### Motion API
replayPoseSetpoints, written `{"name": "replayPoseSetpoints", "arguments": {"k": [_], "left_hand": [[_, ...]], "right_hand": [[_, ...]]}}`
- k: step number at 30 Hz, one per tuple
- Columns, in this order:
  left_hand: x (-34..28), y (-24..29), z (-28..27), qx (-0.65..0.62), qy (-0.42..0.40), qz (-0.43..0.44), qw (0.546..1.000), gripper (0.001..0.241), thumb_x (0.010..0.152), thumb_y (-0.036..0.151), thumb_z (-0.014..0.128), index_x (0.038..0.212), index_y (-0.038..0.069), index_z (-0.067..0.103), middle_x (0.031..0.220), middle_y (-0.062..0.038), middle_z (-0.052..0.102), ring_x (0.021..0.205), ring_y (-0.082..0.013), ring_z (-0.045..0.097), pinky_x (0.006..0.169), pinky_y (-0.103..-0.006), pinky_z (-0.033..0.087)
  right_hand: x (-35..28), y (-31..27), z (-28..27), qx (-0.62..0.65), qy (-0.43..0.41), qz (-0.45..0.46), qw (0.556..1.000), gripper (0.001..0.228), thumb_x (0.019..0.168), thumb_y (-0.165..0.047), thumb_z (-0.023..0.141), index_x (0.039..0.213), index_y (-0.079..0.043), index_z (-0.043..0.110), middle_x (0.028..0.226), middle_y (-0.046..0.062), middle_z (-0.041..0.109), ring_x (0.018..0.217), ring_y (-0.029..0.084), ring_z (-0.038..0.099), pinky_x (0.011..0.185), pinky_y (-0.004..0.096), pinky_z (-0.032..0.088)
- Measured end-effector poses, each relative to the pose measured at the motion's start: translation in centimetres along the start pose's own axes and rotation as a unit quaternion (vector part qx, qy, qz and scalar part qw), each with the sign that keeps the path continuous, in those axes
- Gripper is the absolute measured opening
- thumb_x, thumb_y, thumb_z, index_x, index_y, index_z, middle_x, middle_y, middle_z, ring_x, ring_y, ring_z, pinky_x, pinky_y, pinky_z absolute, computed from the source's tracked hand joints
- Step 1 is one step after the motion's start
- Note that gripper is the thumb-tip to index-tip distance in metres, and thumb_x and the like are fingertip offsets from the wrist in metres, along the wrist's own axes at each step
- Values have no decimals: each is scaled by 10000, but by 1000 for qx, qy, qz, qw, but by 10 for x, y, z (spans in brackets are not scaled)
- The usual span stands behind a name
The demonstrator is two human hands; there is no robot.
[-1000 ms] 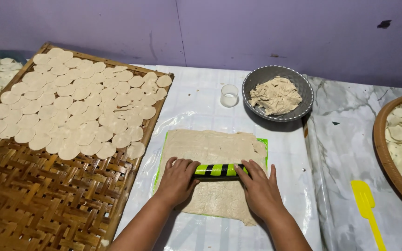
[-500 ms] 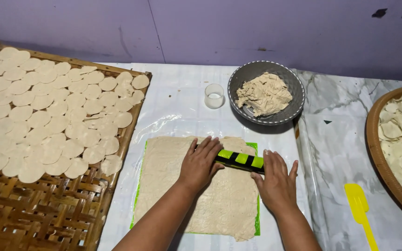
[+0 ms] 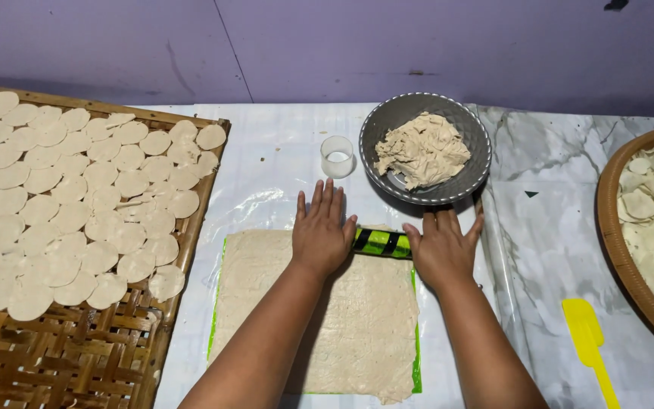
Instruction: Rolling out dough and cutting it into circular dumpling wrappers.
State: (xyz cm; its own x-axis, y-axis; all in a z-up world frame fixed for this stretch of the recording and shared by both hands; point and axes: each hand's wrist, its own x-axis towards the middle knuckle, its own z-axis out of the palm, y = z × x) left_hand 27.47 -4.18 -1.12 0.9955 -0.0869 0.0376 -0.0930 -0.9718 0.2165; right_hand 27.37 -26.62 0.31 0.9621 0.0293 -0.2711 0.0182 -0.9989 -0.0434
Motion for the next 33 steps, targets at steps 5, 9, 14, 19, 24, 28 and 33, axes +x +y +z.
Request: {"name": "replayPoseSetpoints", "arguments": {"k": [5, 9, 14, 19, 24, 28, 33], "left_hand": [[-56, -2, 5, 0, 51, 46, 998, 667, 1049, 480, 297, 1579, 76, 297, 1673, -155, 232, 1556, -285, 138, 1238, -506, 49], [-70, -6, 10, 15, 86, 70, 994, 662, 1059, 485, 290, 1579, 76, 297, 1658, -159, 248, 1543, -294, 162, 1228, -503, 61], [-23, -2, -2, -34, -20, 1, 999, 641, 1064, 477, 244, 1579, 104, 329, 1670, -148, 267, 1555, -288, 170, 1261, -479, 60], [32, -12, 15, -3, -41, -39, 998, 653, 1050, 471, 255, 1573, 90, 339, 1654, -164, 279, 1553, -291, 183, 1261, -479, 49], [43, -13, -7, -40, -68, -56, 995, 677, 1045, 524, 303, 1545, 71, 360, 1642, -149, 294, 1554, -277, 176, 1254, -467, 33], [31, -20, -23, -216, 52, -21, 975, 493, 1070, 373, 402, 1498, 137, 463, 1623, -88, 394, 1575, -248, 210, 1296, -481, 63], [-29, -19, -42, -172, 186, 56, 966, 439, 1080, 243, 461, 1497, 105, 475, 1627, -121, 418, 1576, -284, 236, 1292, -506, 123]], "right_hand": [[-47, 13, 60, 23, 239, -72, 968, 761, 1010, -572, 344, 1528, -15, 348, 1651, 160, 291, 1537, 272, 203, 1154, 683, -40], [-58, 10, 65, 65, 284, -107, 951, 849, 965, -571, 399, 1543, 44, 310, 1623, 196, 286, 1523, 298, 195, 1151, 708, -28], [-22, 0, 15, 73, 144, -20, 987, 653, 988, -547, 458, 1446, -84, 493, 1510, 102, 494, 1466, 263, 369, 1205, 701, 36], [11, 8, -8, 78, 163, -55, 982, 590, 1019, -567, 520, 1335, -73, 584, 1375, 142, 592, 1381, 314, 476, 1242, 654, 114], [-5, 9, -51, 70, -26, -74, 994, 750, 777, -571, 766, 1365, -148, 570, 1372, 89, 577, 1357, 248, 437, 1166, 693, 2], [2, 30, -44, 44, 24, -127, 991, 566, 799, -384, 788, 1300, -189, 615, 1303, 41, 635, 1341, 239, 499, 1212, 642, 119], [-26, 31, -43, 104, 133, -167, 971, 615, 787, -379, 798, 1316, -131, 603, 1278, 99, 641, 1300, 314, 515, 1145, 596, 261]]}}
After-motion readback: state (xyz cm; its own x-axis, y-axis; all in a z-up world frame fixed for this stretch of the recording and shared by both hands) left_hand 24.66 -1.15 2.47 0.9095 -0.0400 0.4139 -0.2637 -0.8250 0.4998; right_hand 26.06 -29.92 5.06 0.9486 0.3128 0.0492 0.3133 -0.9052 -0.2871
